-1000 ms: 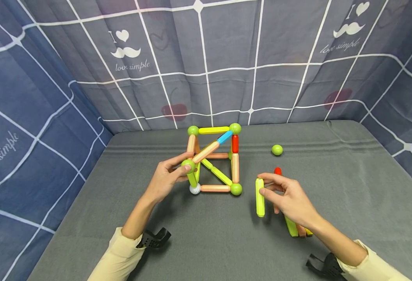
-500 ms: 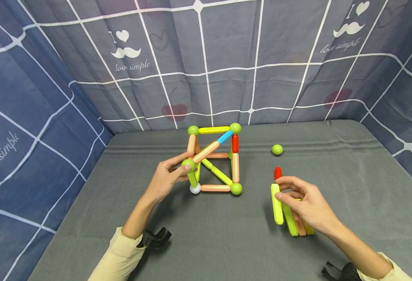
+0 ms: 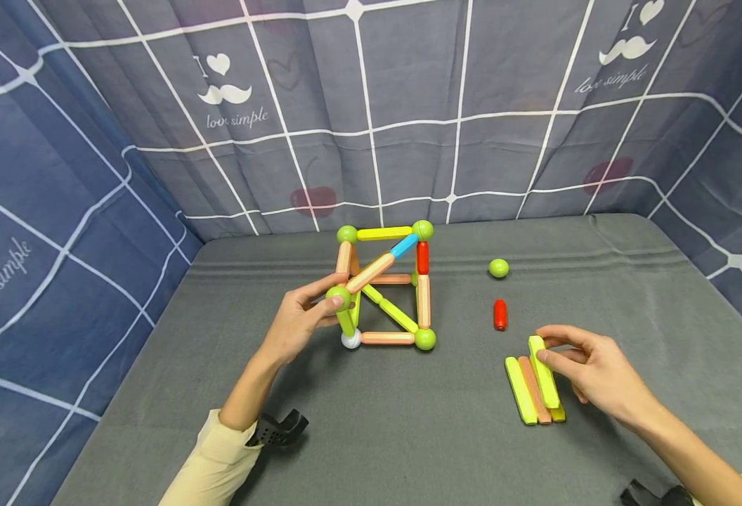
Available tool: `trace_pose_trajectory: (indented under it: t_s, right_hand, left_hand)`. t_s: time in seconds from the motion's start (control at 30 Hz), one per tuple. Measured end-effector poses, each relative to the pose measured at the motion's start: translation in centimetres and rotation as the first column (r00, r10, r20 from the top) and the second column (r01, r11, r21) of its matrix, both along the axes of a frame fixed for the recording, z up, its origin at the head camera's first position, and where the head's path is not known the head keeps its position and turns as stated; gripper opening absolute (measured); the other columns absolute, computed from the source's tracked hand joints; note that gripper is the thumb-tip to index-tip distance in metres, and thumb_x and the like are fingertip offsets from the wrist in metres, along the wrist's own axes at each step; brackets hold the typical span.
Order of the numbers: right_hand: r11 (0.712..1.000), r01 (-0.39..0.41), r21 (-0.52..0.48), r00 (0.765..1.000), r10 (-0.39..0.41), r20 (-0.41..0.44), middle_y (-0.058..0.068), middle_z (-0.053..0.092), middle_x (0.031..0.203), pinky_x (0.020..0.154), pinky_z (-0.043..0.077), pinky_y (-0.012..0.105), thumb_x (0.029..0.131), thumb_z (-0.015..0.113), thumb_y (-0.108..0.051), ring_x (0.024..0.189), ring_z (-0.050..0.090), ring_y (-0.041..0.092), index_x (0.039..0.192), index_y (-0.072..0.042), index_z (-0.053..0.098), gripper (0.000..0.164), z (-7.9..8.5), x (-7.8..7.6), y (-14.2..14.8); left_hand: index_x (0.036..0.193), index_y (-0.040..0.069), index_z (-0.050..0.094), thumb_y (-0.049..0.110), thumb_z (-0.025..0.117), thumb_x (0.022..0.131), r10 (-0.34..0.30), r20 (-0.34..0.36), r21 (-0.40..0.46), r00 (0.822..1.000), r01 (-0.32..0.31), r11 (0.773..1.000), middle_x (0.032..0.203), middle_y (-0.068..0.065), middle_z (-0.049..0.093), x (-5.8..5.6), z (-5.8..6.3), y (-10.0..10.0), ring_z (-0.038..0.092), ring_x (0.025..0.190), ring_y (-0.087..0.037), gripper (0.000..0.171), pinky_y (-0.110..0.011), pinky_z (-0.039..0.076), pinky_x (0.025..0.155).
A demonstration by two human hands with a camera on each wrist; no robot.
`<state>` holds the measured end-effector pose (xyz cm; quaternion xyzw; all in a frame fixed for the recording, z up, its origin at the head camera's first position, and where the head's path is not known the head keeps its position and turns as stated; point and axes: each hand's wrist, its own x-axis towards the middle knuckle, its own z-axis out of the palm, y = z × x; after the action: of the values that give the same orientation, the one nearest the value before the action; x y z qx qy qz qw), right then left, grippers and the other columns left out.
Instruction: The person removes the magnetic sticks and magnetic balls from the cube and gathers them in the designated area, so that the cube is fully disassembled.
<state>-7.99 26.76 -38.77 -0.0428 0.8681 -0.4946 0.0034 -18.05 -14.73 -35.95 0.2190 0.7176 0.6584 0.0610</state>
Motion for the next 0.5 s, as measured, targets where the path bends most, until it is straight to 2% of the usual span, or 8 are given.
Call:
trace_pose_trajectory:
  t_s: [0.13, 0.2, 0.4, 0.5]
  right_hand:
    - [0.998, 0.024, 0.062, 1.0, -0.025, 0.017, 0.015, 0.065, 0.104, 0.036, 0.039, 0.031, 0.097, 0.067, -0.024, 0.041, 0.042, 0.012, 0.123, -0.005, 0.062, 0.033, -0.4, 0.3, 1.1]
    - [0.996, 0.031, 0.084, 0.999, -0.033, 0.027, 0.016, 0.064, 0.105, 0.035, 0.038, 0.03, 0.097, 0.066, -0.025, 0.041, 0.041, 0.012, 0.123, -0.004, 0.062, 0.034, -0.6, 0.4, 1.6]
    - [0.996, 0.009, 0.086, 0.997, -0.016, 0.074, 0.014, 0.063, 0.103, 0.036, 0.042, 0.03, 0.096, 0.068, -0.019, 0.042, 0.044, 0.013, 0.122, -0.002, 0.062, 0.032, -1.6, 0.3, 2.4]
    - [0.998, -0.027, 0.052, 0.994, 0.022, 0.104, 0.013, 0.064, 0.103, 0.038, 0.046, 0.032, 0.095, 0.068, -0.015, 0.043, 0.047, 0.015, 0.124, 0.001, 0.06, 0.034, -2.0, 0.1, 2.6]
  left_hand:
    - [0.14, -0.009, 0.048, 0.004, 0.057, 0.099, 0.006, 0.005, 0.006, 1.0, -0.006, 1.0, 0.132, -0.028, 0.055, 0.1, 0.1, 0.0, 0.06, 0.111, -0.045, 0.044, -0.041, 0.056, 0.084]
    - [0.14, -0.009, 0.048, 0.003, 0.057, 0.099, 0.007, 0.006, 0.006, 1.0, -0.007, 1.0, 0.131, -0.029, 0.055, 0.1, 0.1, 0.0, 0.061, 0.11, -0.044, 0.044, -0.041, 0.056, 0.084]
    - [0.141, -0.009, 0.047, 0.005, 0.058, 0.099, -0.004, -0.005, 0.003, 1.0, 0.004, 1.0, 0.13, -0.029, 0.055, 0.0, 0.0, 0.0, 0.068, 0.103, -0.021, 0.045, -0.042, 0.056, 0.084]
    - [0.141, -0.01, 0.046, 0.004, 0.058, 0.099, -0.007, -0.009, 0.005, 1.0, 0.007, 1.0, 0.13, -0.03, 0.054, -0.1, -0.1, 0.0, 0.068, 0.103, -0.022, 0.045, -0.042, 0.056, 0.084]
